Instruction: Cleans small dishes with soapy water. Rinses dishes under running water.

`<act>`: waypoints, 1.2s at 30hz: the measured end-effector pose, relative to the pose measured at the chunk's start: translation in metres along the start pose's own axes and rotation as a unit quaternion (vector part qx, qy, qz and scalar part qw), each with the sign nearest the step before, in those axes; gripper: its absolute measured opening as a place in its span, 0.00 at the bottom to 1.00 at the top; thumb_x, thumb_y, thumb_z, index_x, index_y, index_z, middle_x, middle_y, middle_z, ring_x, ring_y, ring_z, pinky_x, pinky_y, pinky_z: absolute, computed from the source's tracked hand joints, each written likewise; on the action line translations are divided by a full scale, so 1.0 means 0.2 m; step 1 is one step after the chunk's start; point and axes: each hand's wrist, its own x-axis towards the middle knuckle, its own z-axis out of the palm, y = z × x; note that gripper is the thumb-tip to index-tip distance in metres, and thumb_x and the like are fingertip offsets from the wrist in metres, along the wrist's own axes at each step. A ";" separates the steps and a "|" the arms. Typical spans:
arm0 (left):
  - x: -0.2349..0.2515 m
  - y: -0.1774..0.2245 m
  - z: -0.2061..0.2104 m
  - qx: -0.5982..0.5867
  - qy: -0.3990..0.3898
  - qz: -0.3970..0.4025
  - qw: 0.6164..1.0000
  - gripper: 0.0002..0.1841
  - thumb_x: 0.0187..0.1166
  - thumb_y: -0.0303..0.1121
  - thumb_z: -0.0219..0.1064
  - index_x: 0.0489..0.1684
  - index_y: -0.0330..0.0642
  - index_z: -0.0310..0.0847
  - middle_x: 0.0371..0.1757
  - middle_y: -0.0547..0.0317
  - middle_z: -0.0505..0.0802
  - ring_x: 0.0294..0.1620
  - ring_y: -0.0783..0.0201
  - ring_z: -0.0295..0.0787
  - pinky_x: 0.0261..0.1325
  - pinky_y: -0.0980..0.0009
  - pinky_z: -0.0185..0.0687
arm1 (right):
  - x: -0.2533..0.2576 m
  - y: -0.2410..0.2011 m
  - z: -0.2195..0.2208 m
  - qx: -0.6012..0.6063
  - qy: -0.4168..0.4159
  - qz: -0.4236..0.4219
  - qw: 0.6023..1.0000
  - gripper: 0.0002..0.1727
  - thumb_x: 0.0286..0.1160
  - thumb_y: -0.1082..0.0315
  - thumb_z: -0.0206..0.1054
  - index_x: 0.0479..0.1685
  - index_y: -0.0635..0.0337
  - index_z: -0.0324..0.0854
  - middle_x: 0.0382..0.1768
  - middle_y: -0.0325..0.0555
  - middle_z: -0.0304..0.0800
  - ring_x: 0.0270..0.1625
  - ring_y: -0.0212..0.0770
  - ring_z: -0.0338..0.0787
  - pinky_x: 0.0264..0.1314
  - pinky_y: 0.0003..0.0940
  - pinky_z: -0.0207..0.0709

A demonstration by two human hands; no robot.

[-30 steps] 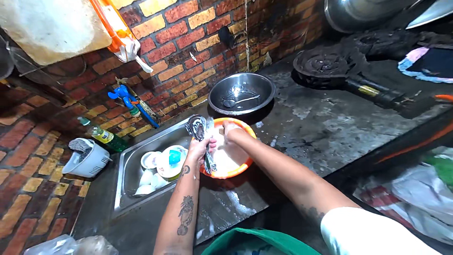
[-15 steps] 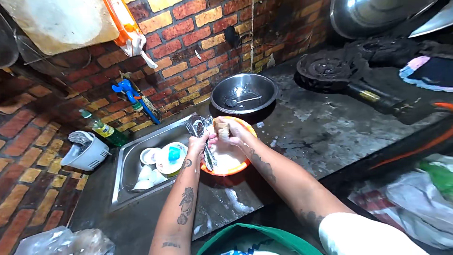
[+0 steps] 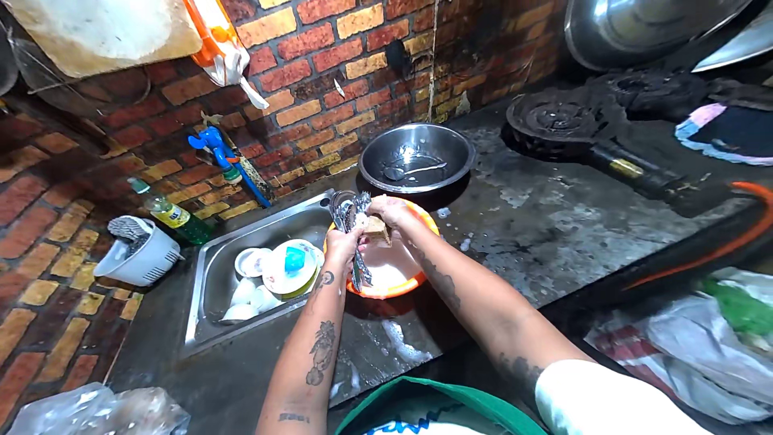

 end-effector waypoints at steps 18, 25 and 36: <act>0.04 -0.12 -0.02 -0.186 -0.060 -0.052 0.979 0.16 0.81 0.39 0.71 0.56 0.37 0.80 0.36 0.55 0.92 0.24 0.67 0.85 0.26 0.73 0.82 | 0.03 0.12 -0.01 0.009 0.006 -0.085 0.996 0.09 0.73 0.71 0.70 0.46 0.65 0.84 0.39 0.52 0.88 0.42 0.44 0.88 0.47 0.47 0.84; 0.09 -0.15 -0.06 -0.114 -0.021 -0.048 0.992 0.17 0.83 0.37 0.67 0.63 0.39 0.78 0.39 0.54 0.94 0.25 0.68 0.85 0.28 0.72 0.80 | -0.03 0.11 -0.05 -0.418 -0.039 0.020 0.907 0.41 0.85 0.44 0.63 0.86 0.67 0.64 0.83 0.73 0.66 0.85 0.68 0.68 0.83 0.67 0.64; 0.10 -0.04 -0.05 -0.004 -0.010 -0.029 1.000 0.10 0.88 0.31 0.60 0.49 0.29 0.76 0.27 0.57 0.91 0.21 0.70 0.88 0.29 0.75 0.86 | -0.08 0.08 -0.03 -0.355 -0.041 -0.094 0.929 0.32 0.73 0.67 0.75 0.76 0.68 0.72 0.72 0.71 0.79 0.75 0.66 0.79 0.78 0.64 0.71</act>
